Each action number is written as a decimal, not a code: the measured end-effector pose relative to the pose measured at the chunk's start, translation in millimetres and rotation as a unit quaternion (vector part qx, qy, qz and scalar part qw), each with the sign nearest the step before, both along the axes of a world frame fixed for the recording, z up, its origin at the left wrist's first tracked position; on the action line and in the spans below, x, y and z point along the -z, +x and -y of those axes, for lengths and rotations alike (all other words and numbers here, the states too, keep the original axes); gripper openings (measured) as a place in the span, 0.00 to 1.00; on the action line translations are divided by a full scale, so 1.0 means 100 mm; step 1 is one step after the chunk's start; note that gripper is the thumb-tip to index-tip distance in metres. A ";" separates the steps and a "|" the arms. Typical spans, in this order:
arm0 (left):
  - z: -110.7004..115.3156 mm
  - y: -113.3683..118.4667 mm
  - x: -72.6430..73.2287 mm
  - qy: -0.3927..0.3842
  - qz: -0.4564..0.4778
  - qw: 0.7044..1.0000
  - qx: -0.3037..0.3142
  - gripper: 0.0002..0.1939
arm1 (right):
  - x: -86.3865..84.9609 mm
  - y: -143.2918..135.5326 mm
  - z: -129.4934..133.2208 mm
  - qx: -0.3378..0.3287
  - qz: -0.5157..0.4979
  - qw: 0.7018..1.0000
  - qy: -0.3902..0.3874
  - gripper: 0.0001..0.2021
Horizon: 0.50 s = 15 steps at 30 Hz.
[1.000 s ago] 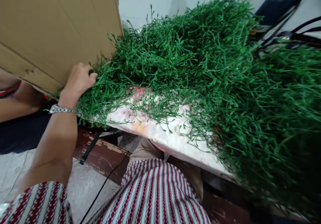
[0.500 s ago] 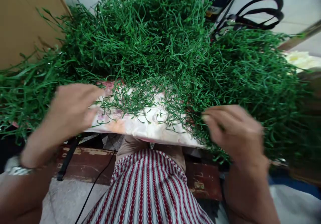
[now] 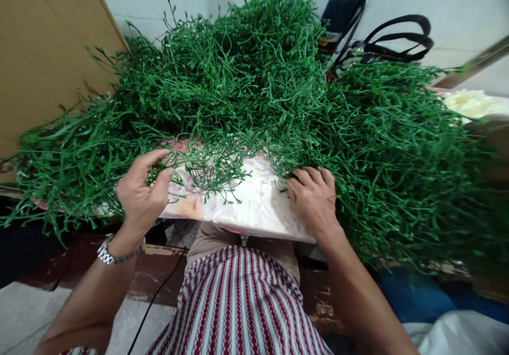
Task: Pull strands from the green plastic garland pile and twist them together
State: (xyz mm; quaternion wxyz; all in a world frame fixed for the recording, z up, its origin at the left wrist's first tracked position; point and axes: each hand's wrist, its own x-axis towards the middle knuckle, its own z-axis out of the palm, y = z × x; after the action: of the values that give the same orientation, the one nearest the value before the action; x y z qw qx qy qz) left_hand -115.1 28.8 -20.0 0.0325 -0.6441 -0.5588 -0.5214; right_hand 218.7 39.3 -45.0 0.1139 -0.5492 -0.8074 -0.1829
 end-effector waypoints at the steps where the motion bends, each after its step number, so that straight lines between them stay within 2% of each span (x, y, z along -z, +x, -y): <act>1: 0.01 0.04 0.00 -0.002 0.074 0.997 -0.010 0.14 | -0.01 0.02 0.00 0.014 0.006 1.000 0.000 0.09; 3: 0.02 0.11 0.00 -0.016 0.199 0.980 0.004 0.11 | -0.02 0.01 0.03 0.028 0.015 0.999 -0.009 0.08; 5: 0.04 0.19 0.00 -0.049 0.270 0.961 0.040 0.09 | -0.03 -0.05 0.08 0.023 0.019 0.999 -0.023 0.07; 10: 0.17 0.38 -0.08 -0.178 0.313 0.922 0.140 0.06 | -0.08 -0.15 0.16 -0.035 -0.030 0.999 -0.012 0.07; 13: 0.26 0.45 -0.10 -0.230 0.376 0.876 0.194 0.06 | -0.16 -0.16 0.21 -0.106 -0.111 0.988 0.013 0.05; 15: 0.31 0.50 -0.06 -0.247 0.386 0.865 0.205 0.06 | -0.23 -0.21 0.26 -0.157 -0.191 0.969 0.026 0.05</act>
State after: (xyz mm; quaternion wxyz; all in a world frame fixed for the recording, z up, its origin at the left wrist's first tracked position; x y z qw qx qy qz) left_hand -65.5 -2.7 -14.3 -0.4532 -0.4783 -0.4927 -0.5684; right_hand 197.3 13.1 -21.8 0.3073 -0.4375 -0.8417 -0.0759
